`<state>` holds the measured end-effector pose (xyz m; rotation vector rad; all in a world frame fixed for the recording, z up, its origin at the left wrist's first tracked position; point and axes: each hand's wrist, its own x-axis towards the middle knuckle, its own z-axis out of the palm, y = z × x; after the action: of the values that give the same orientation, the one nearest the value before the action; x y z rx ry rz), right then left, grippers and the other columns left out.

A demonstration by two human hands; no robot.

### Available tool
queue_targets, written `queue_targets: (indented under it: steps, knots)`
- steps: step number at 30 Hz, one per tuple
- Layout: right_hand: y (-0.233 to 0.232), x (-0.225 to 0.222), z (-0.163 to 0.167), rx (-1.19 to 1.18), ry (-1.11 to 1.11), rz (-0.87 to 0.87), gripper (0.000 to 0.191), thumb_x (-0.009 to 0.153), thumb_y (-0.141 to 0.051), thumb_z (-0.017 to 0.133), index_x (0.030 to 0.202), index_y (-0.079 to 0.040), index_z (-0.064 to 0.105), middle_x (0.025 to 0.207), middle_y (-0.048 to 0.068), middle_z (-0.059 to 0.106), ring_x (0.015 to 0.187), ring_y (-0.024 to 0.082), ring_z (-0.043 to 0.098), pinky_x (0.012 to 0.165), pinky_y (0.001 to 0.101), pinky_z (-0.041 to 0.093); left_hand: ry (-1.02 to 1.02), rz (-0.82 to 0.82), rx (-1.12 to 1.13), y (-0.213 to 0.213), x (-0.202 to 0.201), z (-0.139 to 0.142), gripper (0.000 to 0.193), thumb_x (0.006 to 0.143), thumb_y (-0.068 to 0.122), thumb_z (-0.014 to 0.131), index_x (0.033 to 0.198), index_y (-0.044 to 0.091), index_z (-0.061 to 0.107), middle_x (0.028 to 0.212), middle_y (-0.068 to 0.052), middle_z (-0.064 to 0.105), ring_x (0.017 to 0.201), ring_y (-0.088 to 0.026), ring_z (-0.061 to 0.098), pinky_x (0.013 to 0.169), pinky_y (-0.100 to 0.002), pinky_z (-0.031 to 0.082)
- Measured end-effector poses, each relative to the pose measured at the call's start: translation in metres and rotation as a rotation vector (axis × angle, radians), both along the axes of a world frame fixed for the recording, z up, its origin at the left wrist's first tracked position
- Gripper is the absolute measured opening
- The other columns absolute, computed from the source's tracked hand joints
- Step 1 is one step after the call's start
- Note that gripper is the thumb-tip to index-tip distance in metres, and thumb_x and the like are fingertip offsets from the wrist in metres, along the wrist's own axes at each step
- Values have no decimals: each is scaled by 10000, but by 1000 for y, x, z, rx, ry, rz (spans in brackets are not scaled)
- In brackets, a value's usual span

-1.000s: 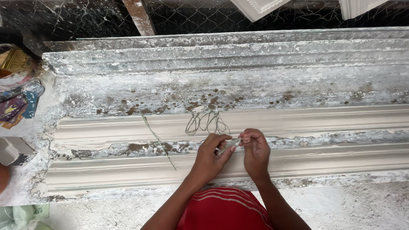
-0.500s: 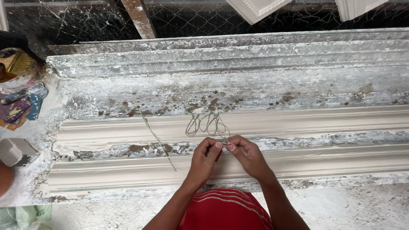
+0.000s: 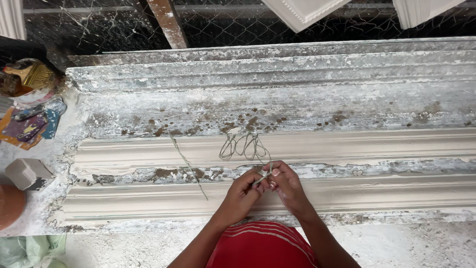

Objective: The person first ties a knot in a length of string, then uses a putty knife to scrape residue from long gypsum cornice moldings and presses filler into the seams between molding pieces, smoothing the joints by hand and with the scraper.

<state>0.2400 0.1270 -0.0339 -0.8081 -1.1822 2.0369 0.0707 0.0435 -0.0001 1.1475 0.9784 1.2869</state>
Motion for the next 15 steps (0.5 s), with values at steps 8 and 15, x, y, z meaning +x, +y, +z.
queue_targets:
  steps: [8,15]
  knots:
    - [-2,-6,-4,-229,361,-244,122,1014,-173,610,1071,-67,591,940,64,631,951,174,608,905,392,456,-495,267,-267,13,-5,9,162,1064,191,505,1050,74,617,1160,-177,678,1051,-219,660,981,-372,548]
    - [5,0,-20,-540,266,-239,169,959,-245,667,1027,-95,631,922,76,673,865,158,613,795,312,469,-111,-162,3,2,5,18,333,1114,280,438,1227,68,667,1229,-107,690,1129,-158,640,1053,-336,524]
